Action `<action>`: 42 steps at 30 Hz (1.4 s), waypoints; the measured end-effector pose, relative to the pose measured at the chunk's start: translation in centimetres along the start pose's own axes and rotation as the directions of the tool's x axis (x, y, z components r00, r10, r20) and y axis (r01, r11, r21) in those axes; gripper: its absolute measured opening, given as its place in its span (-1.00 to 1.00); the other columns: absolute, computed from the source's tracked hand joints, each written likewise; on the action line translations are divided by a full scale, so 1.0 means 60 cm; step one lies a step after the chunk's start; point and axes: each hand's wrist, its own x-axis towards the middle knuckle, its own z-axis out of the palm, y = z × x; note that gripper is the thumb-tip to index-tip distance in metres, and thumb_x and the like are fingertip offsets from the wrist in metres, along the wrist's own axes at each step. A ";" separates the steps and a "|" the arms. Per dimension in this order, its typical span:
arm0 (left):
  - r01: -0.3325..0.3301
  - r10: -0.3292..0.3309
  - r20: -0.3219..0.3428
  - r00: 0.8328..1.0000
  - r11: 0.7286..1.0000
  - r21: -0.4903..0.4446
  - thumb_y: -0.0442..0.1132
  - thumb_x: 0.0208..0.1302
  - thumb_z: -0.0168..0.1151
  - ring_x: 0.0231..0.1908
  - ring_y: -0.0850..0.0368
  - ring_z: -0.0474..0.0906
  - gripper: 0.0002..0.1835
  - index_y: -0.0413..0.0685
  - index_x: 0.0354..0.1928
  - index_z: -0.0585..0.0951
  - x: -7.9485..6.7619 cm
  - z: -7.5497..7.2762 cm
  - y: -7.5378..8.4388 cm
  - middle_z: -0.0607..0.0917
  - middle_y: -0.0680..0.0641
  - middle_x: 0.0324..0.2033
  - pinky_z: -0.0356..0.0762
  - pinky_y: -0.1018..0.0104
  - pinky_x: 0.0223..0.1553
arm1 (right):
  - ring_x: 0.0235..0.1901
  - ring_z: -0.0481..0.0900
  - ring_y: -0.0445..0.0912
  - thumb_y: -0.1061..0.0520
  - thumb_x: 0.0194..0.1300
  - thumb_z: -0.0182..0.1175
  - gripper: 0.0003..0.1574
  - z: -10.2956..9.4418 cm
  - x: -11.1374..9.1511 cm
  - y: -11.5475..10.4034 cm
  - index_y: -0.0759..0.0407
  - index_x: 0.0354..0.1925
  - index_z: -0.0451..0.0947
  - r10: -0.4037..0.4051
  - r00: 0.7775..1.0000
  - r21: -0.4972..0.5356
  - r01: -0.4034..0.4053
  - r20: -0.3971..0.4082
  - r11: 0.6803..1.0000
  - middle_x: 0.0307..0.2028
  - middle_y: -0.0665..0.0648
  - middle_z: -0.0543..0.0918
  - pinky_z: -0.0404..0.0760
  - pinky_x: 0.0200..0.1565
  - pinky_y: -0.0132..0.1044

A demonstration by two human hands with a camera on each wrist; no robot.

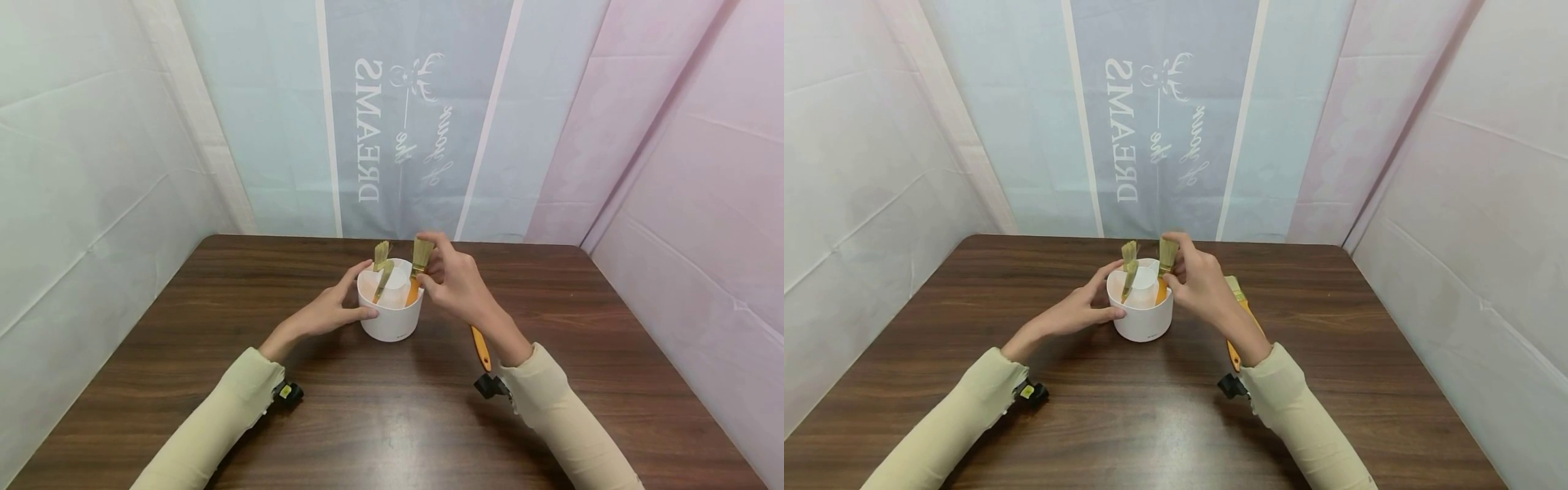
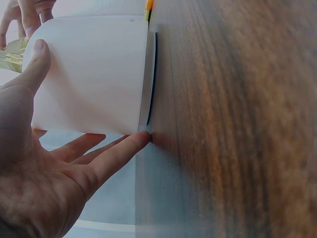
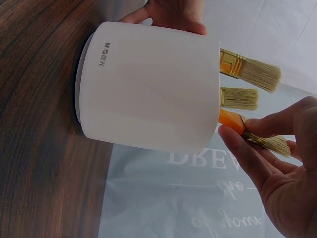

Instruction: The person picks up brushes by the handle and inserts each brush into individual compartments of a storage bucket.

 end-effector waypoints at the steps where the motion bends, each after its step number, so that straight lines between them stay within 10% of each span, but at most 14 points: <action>1: 0.003 -0.003 0.000 1.000 1.000 0.001 0.24 0.31 0.37 0.52 -0.20 0.27 0.07 0.54 0.64 -0.15 0.000 0.000 0.000 0.27 -0.19 0.55 0.31 -0.34 0.40 | -0.30 0.78 -0.08 0.38 0.26 0.38 -0.15 0.000 0.001 0.000 0.14 0.42 0.28 0.001 1.000 0.000 -0.001 0.000 1.000 -0.22 0.16 0.71 0.75 -0.29 -0.25; 42: -0.008 0.008 -0.011 1.000 1.000 0.015 0.22 0.30 0.38 0.50 -0.17 0.30 0.08 0.53 0.64 -0.14 0.000 0.000 -0.002 0.34 -0.19 0.51 0.32 -0.31 0.40 | -0.34 0.74 -0.11 0.37 0.25 0.39 -0.14 0.003 0.002 0.000 0.10 0.42 0.27 0.023 0.998 -0.011 -0.023 0.051 1.000 -0.28 0.12 0.70 0.73 -0.29 -0.27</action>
